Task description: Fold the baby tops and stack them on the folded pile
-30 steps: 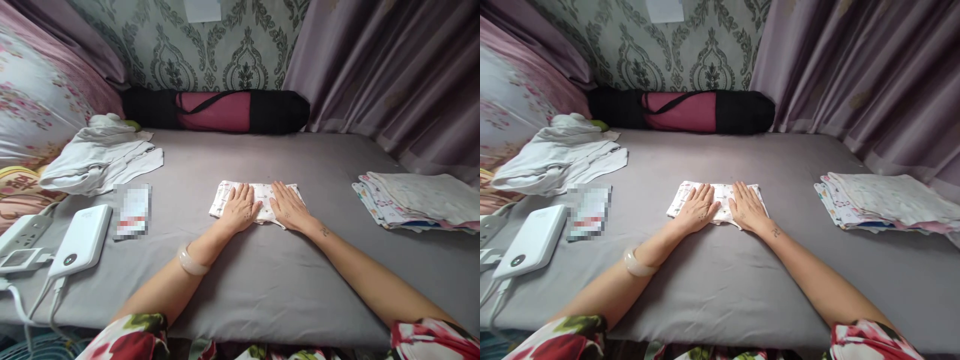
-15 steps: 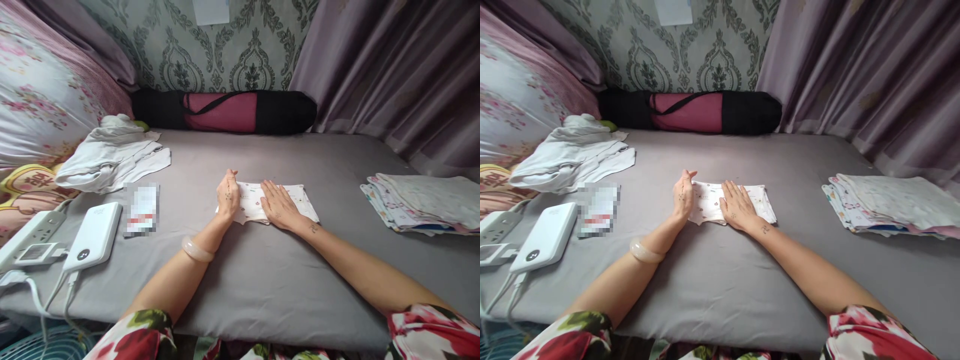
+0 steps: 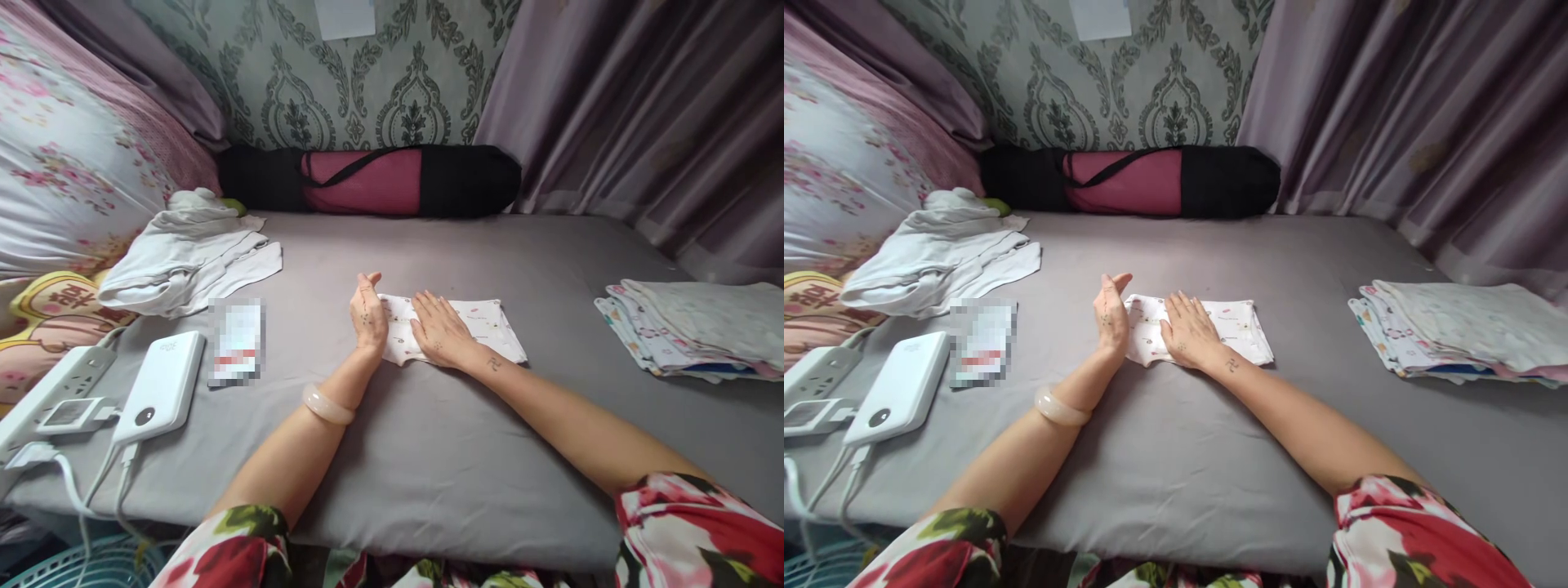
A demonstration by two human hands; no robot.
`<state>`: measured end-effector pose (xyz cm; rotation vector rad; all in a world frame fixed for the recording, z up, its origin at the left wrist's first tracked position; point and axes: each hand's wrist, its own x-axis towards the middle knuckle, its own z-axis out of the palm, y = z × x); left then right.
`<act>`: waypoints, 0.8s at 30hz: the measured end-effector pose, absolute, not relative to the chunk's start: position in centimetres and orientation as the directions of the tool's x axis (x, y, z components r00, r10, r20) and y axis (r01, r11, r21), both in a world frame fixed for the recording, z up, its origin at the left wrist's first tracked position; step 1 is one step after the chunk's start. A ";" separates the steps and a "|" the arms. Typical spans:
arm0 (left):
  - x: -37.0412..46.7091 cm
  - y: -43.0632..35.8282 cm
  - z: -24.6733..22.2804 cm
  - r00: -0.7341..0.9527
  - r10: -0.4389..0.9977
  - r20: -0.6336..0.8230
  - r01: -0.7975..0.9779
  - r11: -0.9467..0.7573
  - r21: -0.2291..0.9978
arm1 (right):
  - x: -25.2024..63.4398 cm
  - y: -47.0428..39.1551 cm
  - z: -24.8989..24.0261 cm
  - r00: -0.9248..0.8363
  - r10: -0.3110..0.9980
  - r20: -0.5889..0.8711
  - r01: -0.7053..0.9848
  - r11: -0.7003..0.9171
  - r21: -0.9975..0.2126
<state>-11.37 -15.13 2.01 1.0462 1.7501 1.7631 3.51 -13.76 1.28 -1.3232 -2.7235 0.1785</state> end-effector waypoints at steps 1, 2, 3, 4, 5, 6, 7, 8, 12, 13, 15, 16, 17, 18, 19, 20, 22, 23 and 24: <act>-11.4 -15.1 2.0 -0.619 0.757 0.207 0.190 -0.111 0.975 | 3.4 -13.7 1.4 -0.617 0.786 0.041 0.775 0.616 -0.144; -11.4 -15.1 1.9 -0.622 0.753 0.213 0.184 -0.124 0.975 | 3.1 -13.7 1.5 -0.622 0.782 0.040 0.772 0.621 -0.136; -11.4 -15.1 1.9 -0.626 0.748 0.221 0.178 -0.140 0.974 | 2.8 -13.7 1.7 -0.631 0.775 0.047 0.765 0.631 -0.131; -11.5 -15.1 1.9 -0.630 0.742 0.230 0.172 -0.156 0.973 | 2.4 -13.7 1.7 -0.642 0.765 0.060 0.754 0.643 -0.130; -11.5 -15.1 1.9 -0.633 0.737 0.238 0.167 -0.170 0.971 | 2.0 -13.8 1.8 -0.652 0.755 0.071 0.744 0.655 -0.134; -11.5 -15.1 1.8 -0.638 0.730 0.244 0.165 -0.180 0.970 | 1.6 -13.8 1.7 -0.659 0.748 0.077 0.736 0.662 -0.142; -11.6 -15.1 1.8 -0.644 0.724 0.248 0.166 -0.184 0.969 | 1.2 -13.9 1.6 -0.663 0.745 0.076 0.731 0.666 -0.151; -11.6 -15.1 1.9 -0.647 0.720 0.252 0.171 -0.185 0.968 | 1.0 -14.0 1.5 -0.664 0.744 0.070 0.730 0.665 -0.158; -11.7 -15.0 2.0 -0.662 0.701 0.264 0.176 -0.197 0.964 | 0.7 -14.2 1.3 -0.662 0.748 0.053 0.733 0.661 -0.161; -11.7 -15.0 2.0 -0.669 0.694 0.265 0.166 -0.208 0.964 | 0.7 -14.2 1.4 -0.661 0.749 0.044 0.735 0.658 -0.163; -11.6 -15.0 2.1 -0.683 0.681 0.263 0.141 -0.231 0.963 | 0.5 -14.1 1.7 -0.656 0.754 0.021 0.741 0.649 -0.171; -11.6 -15.0 2.1 -0.685 0.679 0.264 0.134 -0.238 0.962 | 0.2 -14.1 1.8 -0.655 0.755 0.015 0.742 0.647 -0.175; -11.6 -15.0 2.1 -0.686 0.678 0.264 0.133 -0.240 0.962 | -0.1 -14.2 2.0 -0.658 0.753 0.017 0.738 0.650 -0.179; -11.6 -15.0 2.1 -0.686 0.678 0.265 0.135 -0.239 0.961 | -0.6 -14.2 2.0 -0.665 0.746 0.025 0.731 0.657 -0.183; -11.6 -15.0 2.0 -0.683 0.680 0.266 0.141 -0.235 0.962 | -1.0 -14.3 2.1 -0.674 0.738 0.034 0.721 0.667 -0.189; -11.7 -14.9 2.0 -0.680 0.683 0.266 0.148 -0.228 0.962 | -1.5 -14.4 2.0 -0.684 0.728 0.042 0.709 0.677 -0.195; -11.7 -14.9 1.8 -0.673 0.691 0.263 0.159 -0.212 0.964 | -2.3 -14.5 1.9 -0.696 0.716 0.047 0.695 0.689 -0.204; -11.7 -14.9 1.8 -0.671 0.695 0.260 0.164 -0.203 0.965 | -2.5 -14.6 1.7 -0.698 0.714 0.047 0.693 0.691 -0.205; -11.7 -14.9 1.8 -0.668 0.698 0.257 0.167 -0.196 0.966 | -2.7 -14.7 1.6 -0.700 0.713 0.049 0.692 0.693 -0.202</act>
